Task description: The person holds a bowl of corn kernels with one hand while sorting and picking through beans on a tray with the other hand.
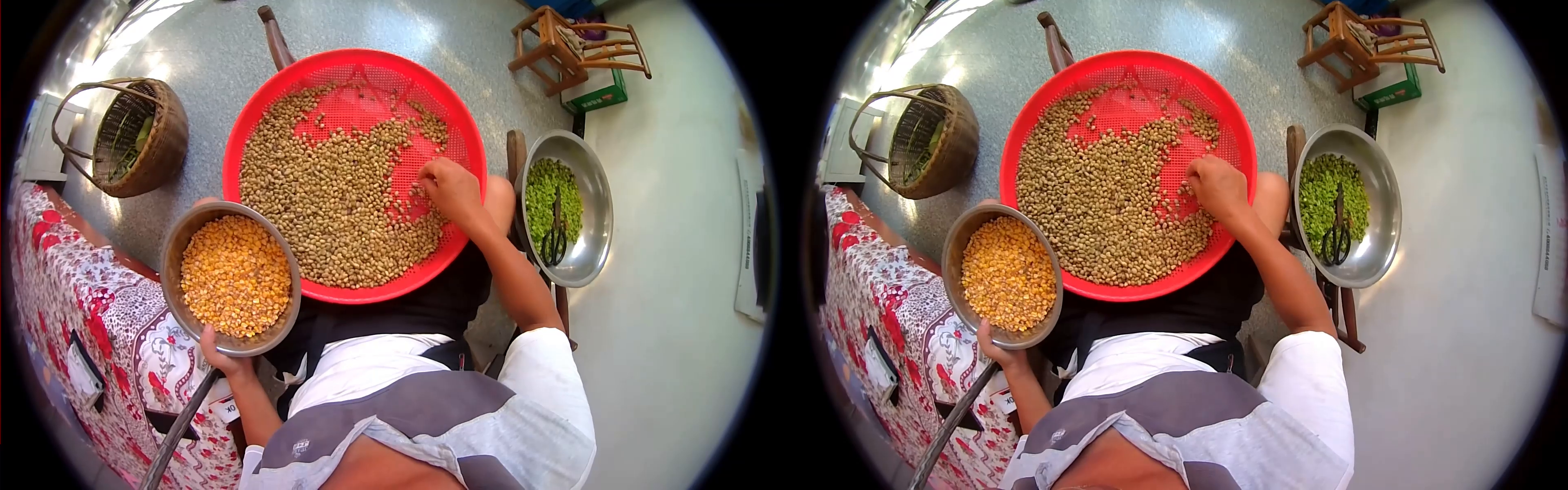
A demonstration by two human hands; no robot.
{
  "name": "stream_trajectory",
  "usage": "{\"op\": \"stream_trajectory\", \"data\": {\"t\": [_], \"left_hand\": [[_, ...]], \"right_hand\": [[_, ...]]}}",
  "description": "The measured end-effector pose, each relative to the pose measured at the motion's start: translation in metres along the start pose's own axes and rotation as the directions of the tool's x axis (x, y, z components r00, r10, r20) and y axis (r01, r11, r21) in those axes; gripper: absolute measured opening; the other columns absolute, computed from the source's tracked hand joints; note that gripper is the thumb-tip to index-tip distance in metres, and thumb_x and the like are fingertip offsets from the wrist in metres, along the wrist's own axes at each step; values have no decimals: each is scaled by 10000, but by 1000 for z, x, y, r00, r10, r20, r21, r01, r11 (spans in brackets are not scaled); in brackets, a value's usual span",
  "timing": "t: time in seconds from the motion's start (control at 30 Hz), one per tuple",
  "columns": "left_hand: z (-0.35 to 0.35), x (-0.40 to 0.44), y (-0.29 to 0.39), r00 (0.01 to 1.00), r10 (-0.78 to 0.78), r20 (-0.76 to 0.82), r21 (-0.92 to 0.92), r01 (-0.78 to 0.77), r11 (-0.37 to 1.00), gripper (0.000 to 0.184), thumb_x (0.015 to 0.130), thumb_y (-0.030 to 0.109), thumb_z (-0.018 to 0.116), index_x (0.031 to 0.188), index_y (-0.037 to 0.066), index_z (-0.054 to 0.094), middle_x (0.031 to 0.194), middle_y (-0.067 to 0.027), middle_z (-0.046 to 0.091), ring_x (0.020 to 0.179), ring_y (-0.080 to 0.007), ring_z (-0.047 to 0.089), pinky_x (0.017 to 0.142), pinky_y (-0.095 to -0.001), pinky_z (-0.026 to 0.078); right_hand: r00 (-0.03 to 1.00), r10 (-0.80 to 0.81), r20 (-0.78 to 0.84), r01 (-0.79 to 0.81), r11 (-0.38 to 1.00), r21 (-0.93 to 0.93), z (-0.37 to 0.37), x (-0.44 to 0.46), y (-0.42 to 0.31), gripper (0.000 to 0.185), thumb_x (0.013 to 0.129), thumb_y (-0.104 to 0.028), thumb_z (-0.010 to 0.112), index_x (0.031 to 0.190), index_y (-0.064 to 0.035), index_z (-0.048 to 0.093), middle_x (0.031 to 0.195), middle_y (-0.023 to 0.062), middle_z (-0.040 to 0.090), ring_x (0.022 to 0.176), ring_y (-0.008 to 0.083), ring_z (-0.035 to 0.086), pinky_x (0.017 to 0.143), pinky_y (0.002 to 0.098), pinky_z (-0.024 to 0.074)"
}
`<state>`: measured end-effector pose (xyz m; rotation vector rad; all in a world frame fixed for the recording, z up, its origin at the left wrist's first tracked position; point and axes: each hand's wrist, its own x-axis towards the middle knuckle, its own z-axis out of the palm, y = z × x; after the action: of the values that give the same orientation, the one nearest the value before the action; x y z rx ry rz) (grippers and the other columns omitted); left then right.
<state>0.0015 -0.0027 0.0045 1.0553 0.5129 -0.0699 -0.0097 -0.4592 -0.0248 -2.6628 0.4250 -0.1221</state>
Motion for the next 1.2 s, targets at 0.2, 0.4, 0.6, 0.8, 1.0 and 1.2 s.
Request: {"op": "stream_trajectory", "data": {"t": [0.2, 0.4, 0.6, 0.8, 1.0, 1.2], "left_hand": [[-2, 1, 0, 1000, -17, -16, 7, 17, 1000, 712, 839, 310, 474, 1445, -35, 329, 1421, -213, 437, 1288, -347, 468, 1084, -465, 394], [-3, 2, 0, 1000, 2, -7, 19, -2, 1000, 694, 841, 313, 482, 1425, -41, 353, 1402, -208, 457, 1272, -336, 481, 1077, -454, 397], [-1, 1, 0, 1000, 14, 12, 21, -14, 1000, 683, 839, 315, 491, 1408, -43, 371, 1380, -200, 476, 1260, -323, 490, 1072, -445, 398], [-2, 1, -1, 1000, 10, 17, 23, -11, 1000, 693, 856, 297, 472, 1446, -37, 331, 1428, -212, 441, 1297, -344, 467, 1087, -467, 393], [5, 1, 1, 1000, 2, -29, 48, 0, 999, 695, 846, 316, 466, 1433, -36, 344, 1407, -213, 451, 1280, -353, 471, 1080, -470, 392], [10, -4, 2, 1000, -29, -10, -17, 29, 999, 705, 842, 322, 474, 1437, -31, 341, 1414, -211, 440, 1279, -351, 470, 1083, -470, 387]], "right_hand": [[991, -6, 133, -3, 998, 68, -9, -32, -17, 125, 812, -225, 714, 851, -107, 705, 856, 76, 659, 839, 276, 658, 708, 420, 521], [997, -70, 44, 72, 996, -58, 13, -31, -22, 140, 800, -231, 722, 803, -95, 688, 829, 73, 662, 787, 271, 656, 686, 417, 525], [996, -92, 21, 93, 995, -26, 17, -24, -19, 152, 864, -210, 659, 822, -63, 658, 801, 117, 657, 740, 295, 657, 660, 412, 524], [991, 127, 43, -120, 698, 706, -26, -24, -80, 181, 969, -213, 565, 921, -42, 602, 782, 136, 635, 700, 286, 630, 648, 385, 494], [844, -484, -230, 520, 635, 571, -20, -51, -209, 114, 880, -145, 640, 942, -55, 609, 902, 82, 630, 832, 283, 620, 740, 382, 496], [816, -527, -238, 549, 575, 607, -4, -50, -210, 166, 830, -83, 693, 986, -68, 639, 941, 100, 648, 889, 295, 630, 773, 403, 511]]}}
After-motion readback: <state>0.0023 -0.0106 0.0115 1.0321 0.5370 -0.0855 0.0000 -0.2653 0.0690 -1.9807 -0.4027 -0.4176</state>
